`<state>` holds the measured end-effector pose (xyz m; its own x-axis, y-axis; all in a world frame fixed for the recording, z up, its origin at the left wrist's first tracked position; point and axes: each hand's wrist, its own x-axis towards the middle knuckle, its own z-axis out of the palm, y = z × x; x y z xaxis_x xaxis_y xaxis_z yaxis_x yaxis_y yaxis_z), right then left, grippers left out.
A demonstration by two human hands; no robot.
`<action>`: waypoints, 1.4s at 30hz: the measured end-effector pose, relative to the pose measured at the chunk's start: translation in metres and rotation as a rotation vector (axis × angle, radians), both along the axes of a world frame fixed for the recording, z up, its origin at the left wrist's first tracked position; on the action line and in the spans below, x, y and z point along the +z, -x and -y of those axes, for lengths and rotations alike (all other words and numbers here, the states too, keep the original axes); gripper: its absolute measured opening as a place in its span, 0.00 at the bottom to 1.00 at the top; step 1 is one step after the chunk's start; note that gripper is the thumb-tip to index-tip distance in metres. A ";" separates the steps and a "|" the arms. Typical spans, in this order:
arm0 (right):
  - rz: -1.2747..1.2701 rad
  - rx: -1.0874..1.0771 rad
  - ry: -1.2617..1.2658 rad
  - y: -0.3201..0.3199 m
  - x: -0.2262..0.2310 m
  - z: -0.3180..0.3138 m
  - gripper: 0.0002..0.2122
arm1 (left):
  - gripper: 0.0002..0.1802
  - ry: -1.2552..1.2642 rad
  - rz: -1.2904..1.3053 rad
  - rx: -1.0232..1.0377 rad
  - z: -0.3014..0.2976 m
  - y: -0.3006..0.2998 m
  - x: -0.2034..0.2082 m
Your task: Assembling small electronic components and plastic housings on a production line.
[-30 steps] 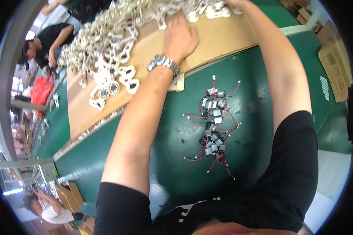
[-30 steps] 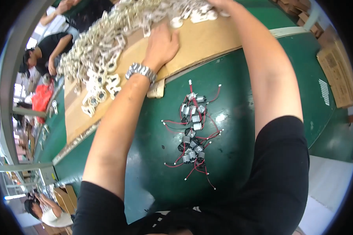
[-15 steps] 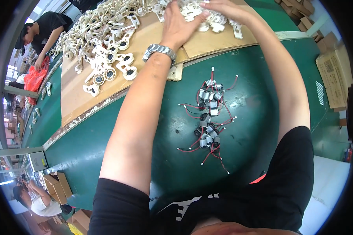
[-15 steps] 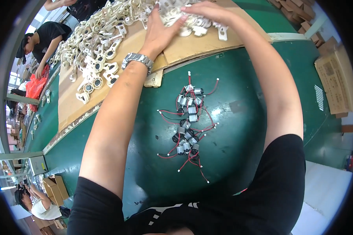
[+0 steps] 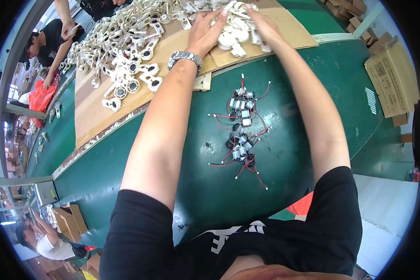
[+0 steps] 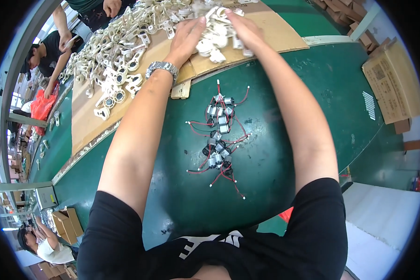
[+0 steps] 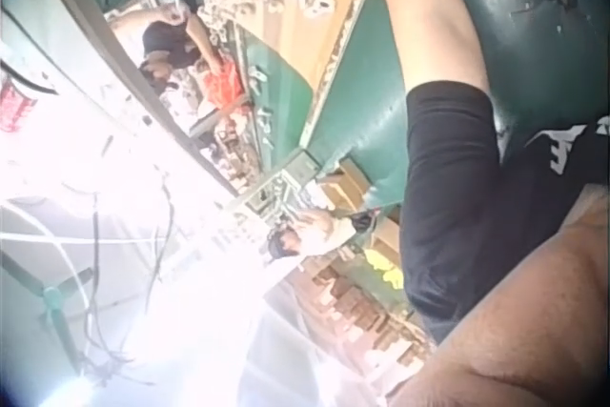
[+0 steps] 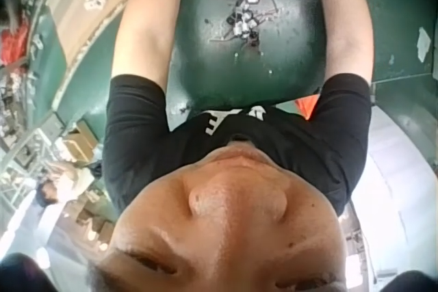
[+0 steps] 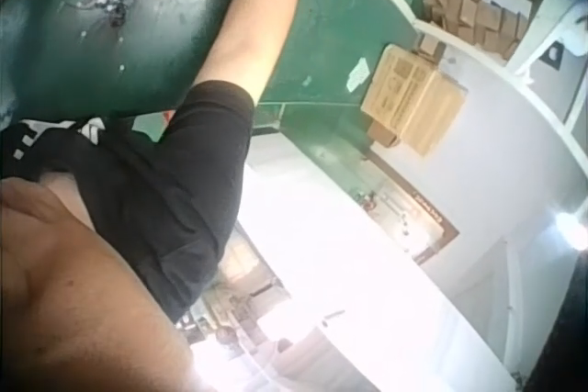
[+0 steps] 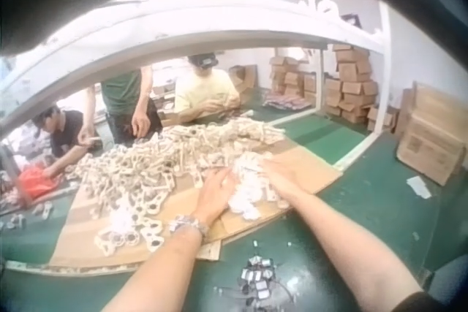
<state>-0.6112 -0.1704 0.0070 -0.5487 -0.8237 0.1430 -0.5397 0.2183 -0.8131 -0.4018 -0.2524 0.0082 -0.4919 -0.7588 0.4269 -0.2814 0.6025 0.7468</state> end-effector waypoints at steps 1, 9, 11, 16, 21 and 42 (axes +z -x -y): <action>0.093 0.029 0.049 -0.017 0.001 0.007 0.38 | 0.36 -0.041 -0.035 0.000 0.002 -0.001 -0.001; 0.276 -0.066 0.440 -0.125 -0.001 0.001 0.27 | 0.22 -0.055 -0.312 -0.015 -0.015 -0.041 -0.014; 0.319 -0.045 0.475 -0.146 -0.001 -0.010 0.25 | 0.21 -0.044 -0.338 -0.003 -0.033 -0.060 -0.015; 0.272 0.005 0.477 -0.203 0.016 -0.053 0.21 | 0.16 -0.237 -0.470 0.005 -0.085 -0.116 -0.015; 0.262 0.234 0.453 -0.252 0.013 -0.127 0.15 | 0.15 -0.524 -0.587 -0.099 -0.175 -0.172 0.003; -0.692 0.236 0.221 -0.340 -0.007 -0.224 0.30 | 0.15 0.112 0.268 0.344 -0.264 -0.462 0.005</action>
